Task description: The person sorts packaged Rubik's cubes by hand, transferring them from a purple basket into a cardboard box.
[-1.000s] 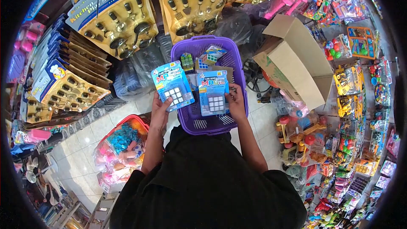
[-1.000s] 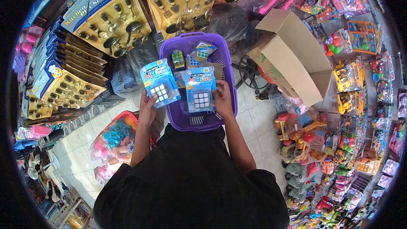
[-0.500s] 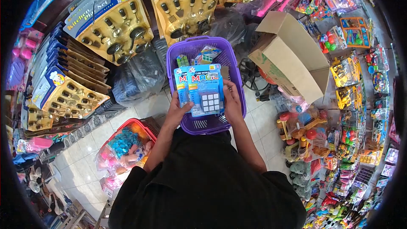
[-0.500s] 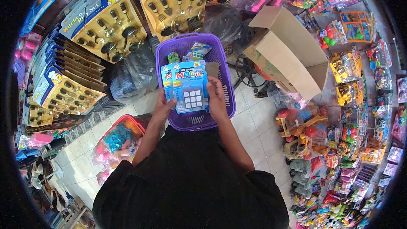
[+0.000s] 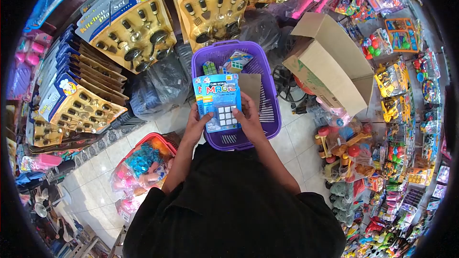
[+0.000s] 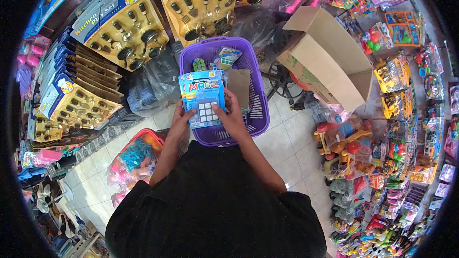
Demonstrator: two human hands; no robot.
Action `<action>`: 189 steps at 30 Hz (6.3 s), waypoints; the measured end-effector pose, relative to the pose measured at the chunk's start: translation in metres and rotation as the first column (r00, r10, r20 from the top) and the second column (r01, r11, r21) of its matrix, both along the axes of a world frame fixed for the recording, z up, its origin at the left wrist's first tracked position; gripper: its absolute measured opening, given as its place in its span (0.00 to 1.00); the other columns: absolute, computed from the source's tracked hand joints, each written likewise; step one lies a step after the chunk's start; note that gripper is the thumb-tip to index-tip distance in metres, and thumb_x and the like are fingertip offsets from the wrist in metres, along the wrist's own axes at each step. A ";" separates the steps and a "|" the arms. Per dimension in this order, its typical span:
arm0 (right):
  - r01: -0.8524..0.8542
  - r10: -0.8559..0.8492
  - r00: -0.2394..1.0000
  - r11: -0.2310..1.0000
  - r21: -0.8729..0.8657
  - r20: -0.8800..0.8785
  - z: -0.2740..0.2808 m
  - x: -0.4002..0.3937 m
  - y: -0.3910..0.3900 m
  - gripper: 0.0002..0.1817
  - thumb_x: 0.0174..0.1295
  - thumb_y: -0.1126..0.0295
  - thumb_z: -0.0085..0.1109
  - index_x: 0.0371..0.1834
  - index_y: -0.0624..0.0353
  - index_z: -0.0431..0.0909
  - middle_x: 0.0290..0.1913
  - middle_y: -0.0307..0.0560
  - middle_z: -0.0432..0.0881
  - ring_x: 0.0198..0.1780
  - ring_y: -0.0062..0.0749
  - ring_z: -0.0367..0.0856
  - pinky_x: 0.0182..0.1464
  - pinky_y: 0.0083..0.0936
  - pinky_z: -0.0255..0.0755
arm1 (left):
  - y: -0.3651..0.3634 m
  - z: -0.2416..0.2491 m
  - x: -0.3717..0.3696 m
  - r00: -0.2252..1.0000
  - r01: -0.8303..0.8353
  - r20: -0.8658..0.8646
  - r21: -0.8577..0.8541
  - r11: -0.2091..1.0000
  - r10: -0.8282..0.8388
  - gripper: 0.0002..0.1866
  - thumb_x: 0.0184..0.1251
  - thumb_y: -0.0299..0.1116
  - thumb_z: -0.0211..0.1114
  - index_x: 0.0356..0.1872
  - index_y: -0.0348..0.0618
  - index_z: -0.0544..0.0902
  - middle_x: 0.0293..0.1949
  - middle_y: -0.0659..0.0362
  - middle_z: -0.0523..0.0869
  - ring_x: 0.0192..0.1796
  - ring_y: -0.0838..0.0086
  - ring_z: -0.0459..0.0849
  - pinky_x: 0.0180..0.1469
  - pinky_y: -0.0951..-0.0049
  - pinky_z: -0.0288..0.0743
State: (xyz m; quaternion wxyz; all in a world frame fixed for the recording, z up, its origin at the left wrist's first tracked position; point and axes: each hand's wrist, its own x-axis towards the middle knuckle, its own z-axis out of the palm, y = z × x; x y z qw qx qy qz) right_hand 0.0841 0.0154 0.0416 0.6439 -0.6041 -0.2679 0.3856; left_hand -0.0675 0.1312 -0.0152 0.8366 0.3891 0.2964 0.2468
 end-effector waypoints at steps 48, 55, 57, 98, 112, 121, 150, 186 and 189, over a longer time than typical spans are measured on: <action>0.248 -0.219 0.563 0.965 0.091 0.797 0.059 0.010 -0.037 0.14 0.44 0.75 0.76 0.36 0.59 0.84 0.59 0.52 0.70 0.67 0.56 0.66 0.66 0.45 0.63 | -0.041 0.026 0.056 0.952 -0.274 -0.050 0.293 0.916 0.301 0.33 0.56 0.19 0.68 0.61 0.40 0.60 0.53 0.56 0.73 0.56 0.71 0.75 0.58 0.69 0.71; 0.245 -0.344 0.636 0.939 0.241 0.691 0.058 0.037 -0.063 0.24 0.56 0.76 0.64 0.56 0.63 0.69 0.55 0.57 0.73 0.60 0.49 0.71 0.63 0.41 0.64 | -0.053 0.038 0.071 0.949 -0.272 -0.053 0.368 0.889 0.312 0.32 0.56 0.20 0.69 0.60 0.41 0.62 0.53 0.56 0.73 0.57 0.71 0.75 0.59 0.68 0.70; 0.278 -0.369 0.675 0.929 0.243 0.639 0.070 0.052 -0.077 0.22 0.58 0.77 0.63 0.56 0.63 0.69 0.56 0.55 0.72 0.60 0.42 0.70 0.64 0.36 0.62 | -0.061 0.043 0.079 0.953 -0.257 -0.063 0.349 0.901 0.297 0.33 0.56 0.21 0.69 0.61 0.41 0.62 0.54 0.56 0.74 0.57 0.71 0.75 0.59 0.68 0.70; 0.446 -0.440 0.895 0.885 0.133 -0.070 0.042 0.300 -0.348 0.39 0.71 0.40 0.36 0.69 0.66 0.59 0.60 0.51 0.72 0.63 0.33 0.70 0.67 0.29 0.58 | -0.281 0.030 0.389 0.971 0.239 -0.076 0.280 0.930 -0.227 0.28 0.60 0.18 0.63 0.60 0.41 0.63 0.51 0.58 0.76 0.54 0.75 0.76 0.58 0.71 0.71; 0.403 -0.378 0.914 0.885 0.233 -0.148 0.065 0.452 -0.258 0.36 0.69 0.46 0.48 0.69 0.63 0.54 0.63 0.54 0.70 0.66 0.38 0.69 0.69 0.35 0.58 | -0.178 0.087 0.538 0.981 0.153 0.053 0.374 0.915 -0.186 0.26 0.57 0.16 0.64 0.54 0.42 0.63 0.48 0.59 0.76 0.51 0.75 0.79 0.54 0.71 0.75; 0.479 -0.460 0.877 0.820 0.313 -0.136 0.064 0.512 -0.228 0.24 0.75 0.59 0.42 0.69 0.53 0.54 0.60 0.48 0.71 0.64 0.35 0.70 0.68 0.36 0.60 | -0.144 0.075 0.607 0.971 0.195 0.058 0.354 0.915 -0.230 0.32 0.55 0.16 0.66 0.60 0.41 0.61 0.51 0.56 0.77 0.53 0.73 0.79 0.56 0.69 0.74; 0.128 -0.122 0.992 0.893 -0.432 0.040 -0.030 0.704 -0.257 0.52 0.41 0.42 0.76 0.68 0.52 0.62 0.58 0.58 0.77 0.61 0.45 0.76 0.63 0.35 0.67 | -0.111 0.029 0.800 0.190 0.893 -0.699 -0.168 0.417 -0.689 0.34 0.55 0.39 0.67 0.64 0.42 0.69 0.55 0.54 0.80 0.56 0.68 0.78 0.55 0.65 0.73; 0.109 0.588 0.709 0.454 -0.884 0.389 -0.162 0.766 -0.133 0.41 0.47 0.54 0.69 0.65 0.58 0.67 0.62 0.62 0.74 0.65 0.54 0.70 0.67 0.41 0.66 | 0.008 -0.142 0.762 0.549 0.659 -0.516 -0.216 0.720 -0.657 0.30 0.54 0.47 0.61 0.57 0.41 0.75 0.47 0.55 0.82 0.48 0.67 0.80 0.52 0.62 0.71; 0.235 0.536 0.652 0.530 -0.815 0.537 -0.168 0.760 -0.137 0.39 0.46 0.57 0.69 0.64 0.58 0.68 0.66 0.62 0.69 0.69 0.53 0.66 0.67 0.43 0.66 | 0.005 -0.140 0.763 0.507 0.704 -0.534 -0.198 0.683 -0.677 0.30 0.55 0.47 0.61 0.57 0.40 0.76 0.46 0.55 0.83 0.48 0.67 0.80 0.51 0.64 0.72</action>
